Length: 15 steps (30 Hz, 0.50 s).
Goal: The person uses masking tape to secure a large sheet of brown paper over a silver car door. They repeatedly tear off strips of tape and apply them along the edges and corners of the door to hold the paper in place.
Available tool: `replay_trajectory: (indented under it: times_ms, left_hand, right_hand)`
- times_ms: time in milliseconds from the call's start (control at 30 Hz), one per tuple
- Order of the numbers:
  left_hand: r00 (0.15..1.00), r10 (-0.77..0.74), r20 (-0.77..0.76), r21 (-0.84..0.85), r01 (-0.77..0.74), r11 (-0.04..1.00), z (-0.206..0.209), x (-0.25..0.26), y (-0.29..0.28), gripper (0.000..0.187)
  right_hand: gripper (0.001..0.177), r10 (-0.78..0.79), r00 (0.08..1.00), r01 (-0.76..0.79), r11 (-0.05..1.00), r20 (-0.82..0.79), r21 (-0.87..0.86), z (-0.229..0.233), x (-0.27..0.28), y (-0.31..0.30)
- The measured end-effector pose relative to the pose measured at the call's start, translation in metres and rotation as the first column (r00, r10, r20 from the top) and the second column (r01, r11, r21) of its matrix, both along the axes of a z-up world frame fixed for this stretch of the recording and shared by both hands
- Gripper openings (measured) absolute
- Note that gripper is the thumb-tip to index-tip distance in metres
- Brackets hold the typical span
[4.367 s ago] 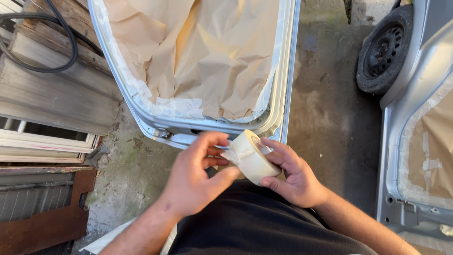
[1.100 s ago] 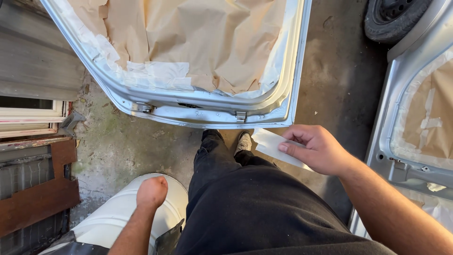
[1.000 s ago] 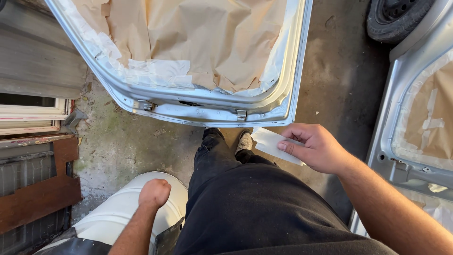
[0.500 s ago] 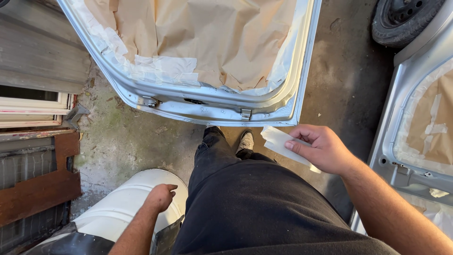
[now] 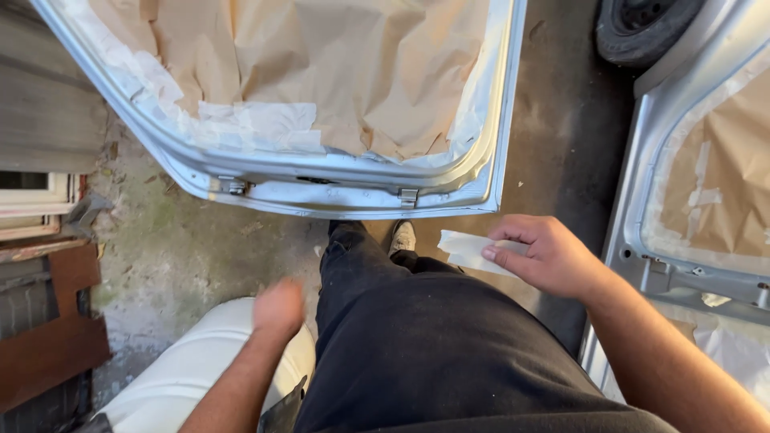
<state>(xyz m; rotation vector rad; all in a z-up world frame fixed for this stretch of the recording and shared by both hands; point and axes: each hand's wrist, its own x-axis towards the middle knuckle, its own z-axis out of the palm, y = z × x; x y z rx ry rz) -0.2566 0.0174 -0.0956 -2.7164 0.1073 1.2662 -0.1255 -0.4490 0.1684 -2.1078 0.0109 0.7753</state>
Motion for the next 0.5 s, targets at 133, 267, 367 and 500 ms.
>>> replay_trajectory:
  times_ms: [133,267,367,500]
  left_hand:
    - [0.654,0.042,0.755,-0.373,0.376,0.848,0.099,0.114,-0.112,0.031]
    - [0.699,0.065,0.712,-0.461,0.396,0.794,0.13,0.167,-0.167,0.061]
    - [0.736,0.009,0.677,-0.41,0.367,0.835,0.139,0.173,-0.175,0.064]
    - [0.799,0.014,0.601,-0.419,0.3,0.857,0.131,0.175,-0.177,0.078]
  right_hand:
    - [0.01,0.012,0.998,-0.013,1.0,0.055,0.016,-0.012,-0.008,-0.001]
    - [0.007,0.006,0.994,-0.01,0.999,0.105,0.03,-0.02,-0.015,0.001]
    - [0.007,0.016,0.99,-0.024,0.998,0.14,0.05,-0.024,-0.019,0.003]
    - [0.01,0.059,0.978,-0.076,0.994,0.2,0.076,-0.037,-0.02,0.008]
